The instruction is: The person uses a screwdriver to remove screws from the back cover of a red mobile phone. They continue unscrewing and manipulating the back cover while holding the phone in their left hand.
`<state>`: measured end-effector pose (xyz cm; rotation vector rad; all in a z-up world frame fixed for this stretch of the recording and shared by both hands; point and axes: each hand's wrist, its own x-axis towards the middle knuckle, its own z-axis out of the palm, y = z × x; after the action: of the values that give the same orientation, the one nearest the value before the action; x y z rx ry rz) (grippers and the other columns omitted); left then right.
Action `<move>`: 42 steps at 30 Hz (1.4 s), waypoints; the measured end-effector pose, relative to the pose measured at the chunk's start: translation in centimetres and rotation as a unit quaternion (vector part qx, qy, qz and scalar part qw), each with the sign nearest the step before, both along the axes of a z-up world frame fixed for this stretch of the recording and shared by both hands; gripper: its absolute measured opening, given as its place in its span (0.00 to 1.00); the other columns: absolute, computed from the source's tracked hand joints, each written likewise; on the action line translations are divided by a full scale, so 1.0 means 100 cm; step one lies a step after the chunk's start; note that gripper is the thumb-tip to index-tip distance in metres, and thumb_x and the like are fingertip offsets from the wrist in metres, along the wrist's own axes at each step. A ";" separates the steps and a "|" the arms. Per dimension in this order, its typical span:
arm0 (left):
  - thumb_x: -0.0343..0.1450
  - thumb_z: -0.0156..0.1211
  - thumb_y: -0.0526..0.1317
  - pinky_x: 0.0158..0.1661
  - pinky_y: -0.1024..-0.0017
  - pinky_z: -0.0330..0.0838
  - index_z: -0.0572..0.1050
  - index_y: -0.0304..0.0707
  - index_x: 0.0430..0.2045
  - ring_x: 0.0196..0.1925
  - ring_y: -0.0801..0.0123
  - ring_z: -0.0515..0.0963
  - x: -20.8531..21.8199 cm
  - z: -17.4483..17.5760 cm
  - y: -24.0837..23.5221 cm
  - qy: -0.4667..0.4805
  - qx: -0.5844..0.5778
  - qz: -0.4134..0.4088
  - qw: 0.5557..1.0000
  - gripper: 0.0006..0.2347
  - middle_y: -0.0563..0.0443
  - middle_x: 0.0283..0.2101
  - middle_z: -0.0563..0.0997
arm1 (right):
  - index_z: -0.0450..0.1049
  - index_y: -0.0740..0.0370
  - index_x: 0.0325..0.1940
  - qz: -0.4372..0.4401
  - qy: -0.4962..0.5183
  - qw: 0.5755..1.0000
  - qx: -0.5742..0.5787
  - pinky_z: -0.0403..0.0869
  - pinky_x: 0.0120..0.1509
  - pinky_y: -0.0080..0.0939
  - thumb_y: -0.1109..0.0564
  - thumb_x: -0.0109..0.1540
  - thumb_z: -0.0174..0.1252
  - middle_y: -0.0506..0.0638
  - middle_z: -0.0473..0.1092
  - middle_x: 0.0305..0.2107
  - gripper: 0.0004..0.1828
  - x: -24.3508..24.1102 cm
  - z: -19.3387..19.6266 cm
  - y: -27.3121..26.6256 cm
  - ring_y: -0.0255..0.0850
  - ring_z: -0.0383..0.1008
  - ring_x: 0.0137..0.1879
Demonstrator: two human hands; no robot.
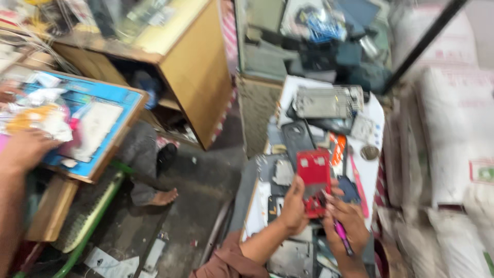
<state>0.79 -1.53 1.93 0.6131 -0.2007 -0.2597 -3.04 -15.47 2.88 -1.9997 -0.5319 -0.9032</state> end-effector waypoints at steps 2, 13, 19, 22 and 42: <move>0.75 0.41 0.65 0.50 0.60 0.80 0.57 0.42 0.67 0.55 0.56 0.81 0.000 -0.001 -0.002 0.007 -0.001 0.009 1.000 0.32 0.37 0.59 0.76 | 0.77 0.64 0.43 -0.027 -0.005 0.999 0.024 0.73 0.61 0.44 0.68 0.57 0.63 0.56 0.78 0.47 0.11 0.001 -0.004 0.002 0.47 0.80 0.51; 0.75 0.42 0.66 0.50 0.63 0.80 0.56 0.44 0.69 0.57 0.56 0.80 0.002 -0.006 -0.003 -0.006 0.013 0.001 1.000 0.32 0.38 0.58 0.75 | 0.77 0.64 0.44 0.025 -0.039 0.999 0.020 0.72 0.57 0.38 0.69 0.56 0.62 0.59 0.78 0.47 0.13 0.026 -0.061 -0.023 0.43 0.79 0.53; 0.79 0.42 0.65 0.57 0.62 0.80 0.57 0.38 0.70 0.60 0.54 0.79 0.003 -0.004 -0.004 -0.028 0.016 0.025 0.999 0.33 0.34 0.61 0.75 | 0.73 0.64 0.51 0.170 -0.060 0.983 -0.020 0.75 0.63 0.44 0.68 0.57 0.61 0.63 0.73 0.53 0.17 0.059 -0.075 -0.046 0.53 0.76 0.60; 0.75 0.40 0.66 0.46 0.62 0.80 0.56 0.44 0.66 0.55 0.53 0.82 0.004 -0.002 -0.003 0.008 0.007 -0.009 1.000 0.32 0.38 0.58 0.77 | 0.74 0.61 0.48 0.088 -0.080 0.993 -0.019 0.74 0.62 0.43 0.69 0.57 0.61 0.60 0.75 0.52 0.16 0.050 -0.073 -0.038 0.50 0.77 0.58; 0.76 0.55 0.51 0.69 0.59 0.67 0.58 0.31 0.69 0.68 0.49 0.74 0.003 -0.012 0.007 -0.050 -0.007 -0.055 0.997 0.30 0.23 0.65 0.70 | 0.75 0.65 0.46 -0.020 -0.021 0.999 -0.013 0.75 0.57 0.45 0.70 0.61 0.63 0.58 0.77 0.50 0.11 0.003 0.003 -0.003 0.50 0.77 0.49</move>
<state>1.08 -0.83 0.75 0.6025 -0.3321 -0.3342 -2.77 -15.72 3.18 -2.0257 -0.5304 -0.9690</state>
